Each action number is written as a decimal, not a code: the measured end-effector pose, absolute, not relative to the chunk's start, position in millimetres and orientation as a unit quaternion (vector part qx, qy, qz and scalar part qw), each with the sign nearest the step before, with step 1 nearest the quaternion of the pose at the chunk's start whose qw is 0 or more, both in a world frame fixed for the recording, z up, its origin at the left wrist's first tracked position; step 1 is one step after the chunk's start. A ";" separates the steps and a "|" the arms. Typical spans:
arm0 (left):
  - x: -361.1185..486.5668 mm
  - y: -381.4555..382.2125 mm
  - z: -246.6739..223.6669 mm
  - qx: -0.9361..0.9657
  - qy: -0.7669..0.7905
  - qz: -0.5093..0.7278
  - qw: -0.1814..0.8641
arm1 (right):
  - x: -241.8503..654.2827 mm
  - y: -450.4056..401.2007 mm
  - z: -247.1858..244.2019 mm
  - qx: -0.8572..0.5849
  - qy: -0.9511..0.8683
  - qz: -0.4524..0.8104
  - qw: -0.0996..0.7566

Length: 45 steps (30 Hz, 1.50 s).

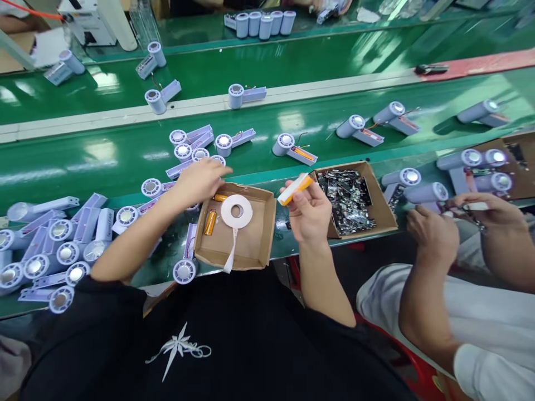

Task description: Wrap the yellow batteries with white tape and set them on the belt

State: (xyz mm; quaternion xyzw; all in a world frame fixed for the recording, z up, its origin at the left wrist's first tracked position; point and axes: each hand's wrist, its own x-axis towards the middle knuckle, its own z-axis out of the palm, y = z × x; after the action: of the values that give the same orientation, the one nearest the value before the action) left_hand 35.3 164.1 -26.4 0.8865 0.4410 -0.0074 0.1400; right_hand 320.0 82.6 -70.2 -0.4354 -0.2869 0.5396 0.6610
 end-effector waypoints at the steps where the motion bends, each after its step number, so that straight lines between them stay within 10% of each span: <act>1: 34.6 187.4 -32.3 0.882 0.456 -0.024 0.117 | 320.0 74.6 -74.7 -0.440 -0.278 0.544 0.658; 6: 42.7 257.4 -45.7 0.879 0.436 -0.157 0.114 | 346.9 39.6 -85.5 -0.480 -0.249 0.520 0.661; 25: 90.0 317.5 -42.1 0.726 0.683 -0.067 0.032 | 368.8 4.3 -100.0 -0.511 -0.174 0.545 0.642; 45: 169.1 278.0 -75.8 0.932 0.346 -0.095 0.054 | 337.5 18.5 -95.0 -0.497 -0.224 0.615 0.570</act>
State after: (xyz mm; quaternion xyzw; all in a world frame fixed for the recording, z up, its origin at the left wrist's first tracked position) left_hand 169.1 278.0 -75.8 0.9317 0.3464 -0.0951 0.0543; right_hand 337.5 18.5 -95.0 -0.4975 -0.2237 0.6148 0.5697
